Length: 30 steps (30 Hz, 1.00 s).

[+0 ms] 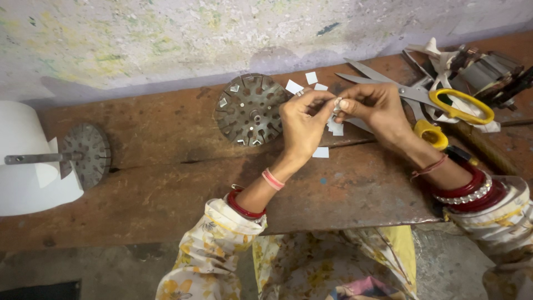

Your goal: The person uses yellow-handled scissors to cut a white paper strip into small rectangular pieces. They then fold each piece and place them into the slots of a perforated metal disc on the table.

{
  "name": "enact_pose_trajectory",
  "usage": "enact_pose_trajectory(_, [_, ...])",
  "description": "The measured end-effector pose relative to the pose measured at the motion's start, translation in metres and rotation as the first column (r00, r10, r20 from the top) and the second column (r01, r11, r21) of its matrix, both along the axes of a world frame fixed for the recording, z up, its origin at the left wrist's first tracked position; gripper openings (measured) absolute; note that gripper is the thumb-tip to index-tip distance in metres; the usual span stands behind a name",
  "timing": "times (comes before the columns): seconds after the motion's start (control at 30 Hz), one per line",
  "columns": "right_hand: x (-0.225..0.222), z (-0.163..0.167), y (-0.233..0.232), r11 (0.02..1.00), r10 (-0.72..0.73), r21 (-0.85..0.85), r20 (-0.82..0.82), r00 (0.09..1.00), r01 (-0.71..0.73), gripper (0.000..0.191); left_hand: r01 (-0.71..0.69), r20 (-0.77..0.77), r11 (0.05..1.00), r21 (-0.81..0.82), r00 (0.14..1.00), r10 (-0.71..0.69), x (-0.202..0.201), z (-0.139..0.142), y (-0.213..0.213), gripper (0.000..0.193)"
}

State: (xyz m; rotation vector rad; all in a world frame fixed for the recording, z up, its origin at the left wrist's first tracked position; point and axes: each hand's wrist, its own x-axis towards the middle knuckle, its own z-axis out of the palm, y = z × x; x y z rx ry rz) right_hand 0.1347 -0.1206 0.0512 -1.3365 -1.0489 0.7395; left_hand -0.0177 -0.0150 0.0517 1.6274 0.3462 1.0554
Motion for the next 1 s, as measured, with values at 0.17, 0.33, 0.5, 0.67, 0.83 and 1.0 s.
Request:
enact_pose_trajectory(0.17, [-0.009,-0.003,0.0,0.995,-0.05,0.093,0.037,0.998,0.047,0.014,0.009,0.035,0.998,-0.07,0.999,-0.007,0.0,-0.004,-0.004,0.008])
enact_pose_trajectory(0.33, [-0.014,-0.006,0.0,0.989,-0.088,0.118,0.015,0.996,0.085,0.012,-0.006,0.055,0.996,-0.093,0.998,0.011,0.003,-0.007,-0.005,0.007])
enact_pose_trajectory(0.5, [-0.013,-0.005,0.001,0.987,-0.071,0.145,0.021,0.997,0.067,0.011,0.036,0.065,0.983,-0.177,0.998,-0.025,0.005,-0.011,-0.003,0.009])
enact_pose_trajectory(0.67, [-0.015,-0.005,0.001,0.985,-0.107,0.147,0.122,0.987,0.089,0.01,0.05,0.053,0.982,-0.183,0.998,-0.041,0.005,-0.012,-0.004,0.011])
enact_pose_trajectory(0.83, [-0.018,0.001,0.0,0.971,-0.219,0.17,0.326,0.92,0.171,0.009,0.071,0.033,0.989,-0.129,0.997,-0.067,0.003,-0.009,-0.002,0.014])
enact_pose_trajectory(1.0, [-0.02,0.012,0.0,0.95,-0.284,0.24,0.406,0.869,0.199,0.021,0.105,0.002,0.968,-0.228,0.994,-0.107,0.005,-0.01,0.006,0.016])
